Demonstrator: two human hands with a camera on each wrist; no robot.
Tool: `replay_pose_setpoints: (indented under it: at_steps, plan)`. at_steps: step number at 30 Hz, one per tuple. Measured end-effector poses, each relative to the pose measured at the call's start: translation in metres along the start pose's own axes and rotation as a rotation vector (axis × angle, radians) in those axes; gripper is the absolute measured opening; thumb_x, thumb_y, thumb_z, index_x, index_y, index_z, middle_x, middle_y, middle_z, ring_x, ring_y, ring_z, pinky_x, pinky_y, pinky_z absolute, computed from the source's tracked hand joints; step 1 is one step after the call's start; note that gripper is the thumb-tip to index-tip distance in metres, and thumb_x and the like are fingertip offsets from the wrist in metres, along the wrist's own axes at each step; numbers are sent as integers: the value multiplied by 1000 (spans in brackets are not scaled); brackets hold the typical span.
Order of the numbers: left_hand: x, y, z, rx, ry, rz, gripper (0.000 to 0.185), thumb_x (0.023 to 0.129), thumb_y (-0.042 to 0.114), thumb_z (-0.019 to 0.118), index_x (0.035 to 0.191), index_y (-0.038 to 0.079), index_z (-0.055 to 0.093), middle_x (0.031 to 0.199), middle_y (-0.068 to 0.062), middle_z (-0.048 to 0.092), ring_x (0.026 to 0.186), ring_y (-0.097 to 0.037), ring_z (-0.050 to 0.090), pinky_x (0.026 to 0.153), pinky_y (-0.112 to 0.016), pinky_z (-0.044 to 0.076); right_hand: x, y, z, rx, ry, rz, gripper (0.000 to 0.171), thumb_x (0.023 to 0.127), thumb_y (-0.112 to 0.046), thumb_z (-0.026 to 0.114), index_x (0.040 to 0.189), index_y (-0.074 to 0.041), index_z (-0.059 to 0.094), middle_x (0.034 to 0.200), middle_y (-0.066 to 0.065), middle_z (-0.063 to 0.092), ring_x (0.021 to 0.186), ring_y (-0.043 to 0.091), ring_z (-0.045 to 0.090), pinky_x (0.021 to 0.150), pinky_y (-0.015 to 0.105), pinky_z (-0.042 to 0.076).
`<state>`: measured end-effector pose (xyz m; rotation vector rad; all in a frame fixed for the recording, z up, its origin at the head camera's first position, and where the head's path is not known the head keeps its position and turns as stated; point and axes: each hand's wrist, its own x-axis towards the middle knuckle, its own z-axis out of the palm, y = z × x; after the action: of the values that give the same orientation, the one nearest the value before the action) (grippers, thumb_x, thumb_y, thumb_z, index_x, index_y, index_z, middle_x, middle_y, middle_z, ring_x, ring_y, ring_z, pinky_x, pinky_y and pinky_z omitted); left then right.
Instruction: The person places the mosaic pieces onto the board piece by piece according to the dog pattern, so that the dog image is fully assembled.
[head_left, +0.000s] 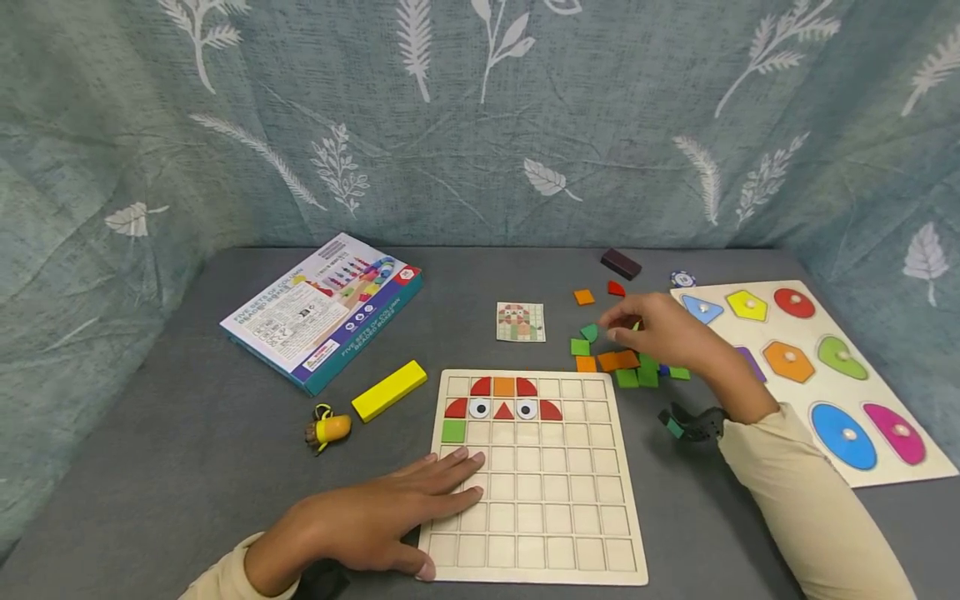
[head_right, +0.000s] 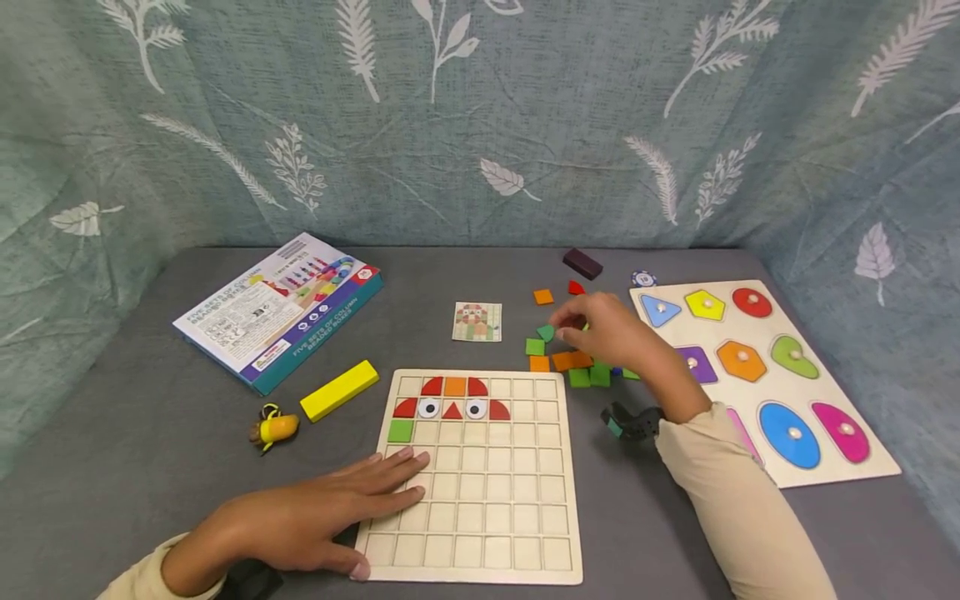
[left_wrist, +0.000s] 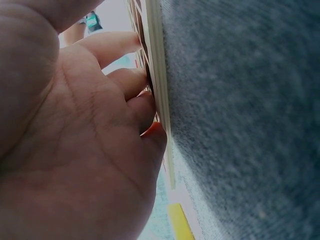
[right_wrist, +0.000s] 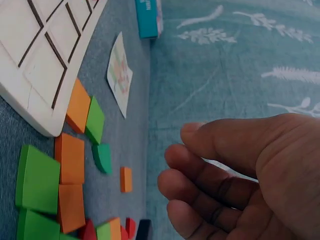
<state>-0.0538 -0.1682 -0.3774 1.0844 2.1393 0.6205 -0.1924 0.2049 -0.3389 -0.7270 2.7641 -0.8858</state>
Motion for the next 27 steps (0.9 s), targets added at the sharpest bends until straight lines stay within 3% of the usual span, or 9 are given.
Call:
replay_pose_setpoints:
  at_steps: [7, 11, 19, 27]
  plan:
    - [1, -1, 4, 4, -3, 11, 80, 87, 33, 73, 154, 22, 31, 163, 5, 4, 148, -21, 1, 116, -48, 11, -7, 20, -5, -65, -6, 76, 21, 93, -4, 63, 111, 6, 68, 105, 16, 68, 91, 28, 62, 79, 44, 52]
    - [2, -2, 4, 4, 3, 24, 80, 87, 32, 72, 154, 21, 30, 163, 3, 4, 148, -22, 0, 117, -47, 9, -9, 37, -11, -105, -24, 112, 22, 93, -3, 63, 111, 9, 67, 107, 20, 67, 91, 30, 63, 77, 46, 53]
    - [3, -1, 2, -28, -10, -47, 79, 87, 31, 74, 153, 22, 32, 162, 9, 3, 147, -17, 0, 117, -46, 7, -20, 59, -16, -107, -46, 141, 19, 90, -2, 64, 107, 4, 70, 103, 16, 69, 87, 26, 61, 75, 42, 53]
    - [3, -1, 2, -21, -6, -45, 79, 86, 29, 74, 153, 22, 33, 162, 6, 4, 148, -21, 0, 116, -49, 9, -24, 68, -12, -73, -54, 147, 24, 87, 2, 66, 109, 8, 67, 95, 11, 68, 84, 25, 61, 72, 38, 51]
